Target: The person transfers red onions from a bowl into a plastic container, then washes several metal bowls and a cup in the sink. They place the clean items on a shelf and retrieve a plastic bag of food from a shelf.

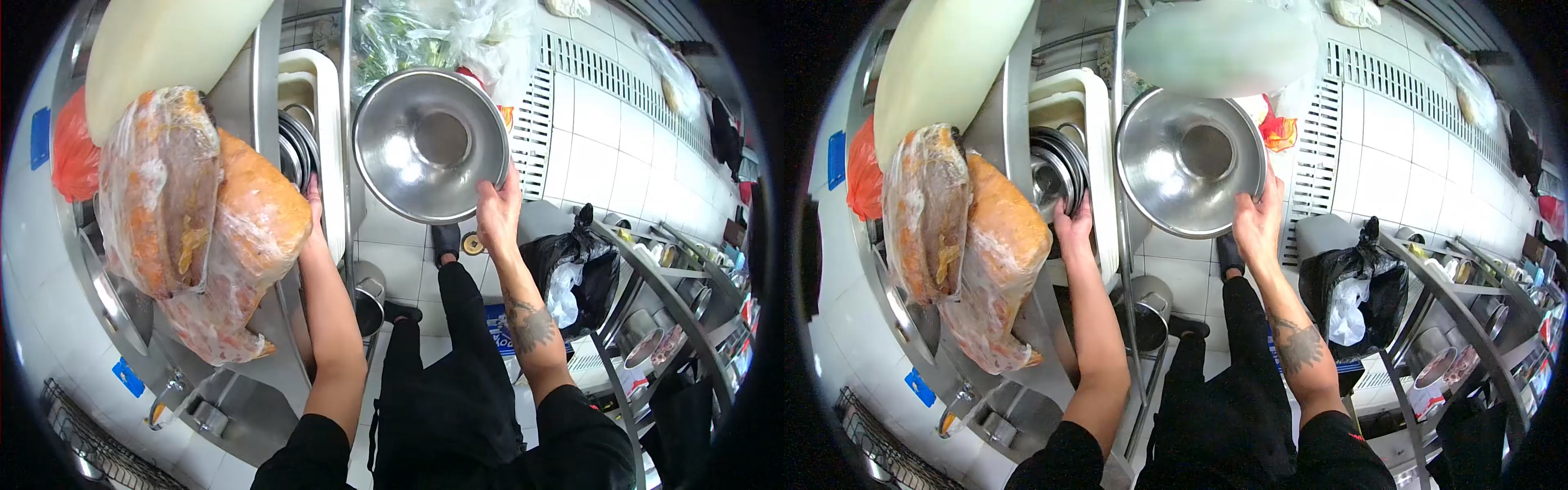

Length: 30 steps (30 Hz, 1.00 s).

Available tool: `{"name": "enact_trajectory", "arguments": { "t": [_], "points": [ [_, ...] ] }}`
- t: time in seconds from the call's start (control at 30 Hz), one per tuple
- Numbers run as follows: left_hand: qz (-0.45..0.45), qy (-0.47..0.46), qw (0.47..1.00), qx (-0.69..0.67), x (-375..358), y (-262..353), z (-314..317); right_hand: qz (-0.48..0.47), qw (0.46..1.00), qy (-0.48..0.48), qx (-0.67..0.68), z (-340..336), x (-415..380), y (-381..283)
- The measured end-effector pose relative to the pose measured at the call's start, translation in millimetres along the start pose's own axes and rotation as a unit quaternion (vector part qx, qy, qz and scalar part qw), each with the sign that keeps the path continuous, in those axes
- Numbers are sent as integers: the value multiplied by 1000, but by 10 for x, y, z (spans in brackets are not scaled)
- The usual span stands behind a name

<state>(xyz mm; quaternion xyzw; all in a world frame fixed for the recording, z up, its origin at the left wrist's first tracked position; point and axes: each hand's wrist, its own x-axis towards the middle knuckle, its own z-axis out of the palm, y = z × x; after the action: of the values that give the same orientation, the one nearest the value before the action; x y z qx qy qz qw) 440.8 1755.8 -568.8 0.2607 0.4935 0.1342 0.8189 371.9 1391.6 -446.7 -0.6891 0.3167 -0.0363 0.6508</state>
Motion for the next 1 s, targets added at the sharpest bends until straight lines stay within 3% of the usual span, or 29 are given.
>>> {"name": "enact_trajectory", "arguments": {
  "t": [0.07,0.13,0.2,0.3,0.4,0.47,0.53,0.57,0.6,0.7,0.77,0.83,0.93,1.0],
  "points": [
    [56,33,995,74,-12,-104,33,5,1000,13,-11,18,-10,-45],
    [45,89,995,17,173,55,21,-2,1000,18,-18,32,-22,-51],
    [91,-1,996,8,173,78,-327,-6,1000,19,10,87,-6,-42],
    [96,-30,995,13,114,172,-709,-12,999,3,-30,269,60,-23],
    [67,-6,996,-51,-930,152,-540,-133,989,-15,-62,687,112,-214],
    [58,-4,991,-119,-1335,172,-658,-151,983,-18,-99,994,68,-459],
    [119,116,986,-23,-1856,170,-136,-222,971,-20,-87,1388,72,-487],
    [151,15,987,-43,-1909,178,-225,-209,972,-66,-83,1572,56,-538],
    [165,-13,985,-41,-1929,210,-287,-227,966,-89,-85,1749,5,-586],
    [180,21,983,14,-1993,358,-283,-229,923,-256,-173,2247,-62,-548],
    [173,42,983,53,-2020,411,-283,-63,920,-353,-158,2239,-123,-699],
    [166,56,981,85,-2011,451,-277,-165,903,-319,-236,2209,-129,-569],
    [135,66,979,139,-1888,439,-188,-196,950,-200,-137,1815,-171,-145],
    [84,72,972,207,-1702,349,-56,-104,968,-199,-108,1304,-265,154]
  ]
}}
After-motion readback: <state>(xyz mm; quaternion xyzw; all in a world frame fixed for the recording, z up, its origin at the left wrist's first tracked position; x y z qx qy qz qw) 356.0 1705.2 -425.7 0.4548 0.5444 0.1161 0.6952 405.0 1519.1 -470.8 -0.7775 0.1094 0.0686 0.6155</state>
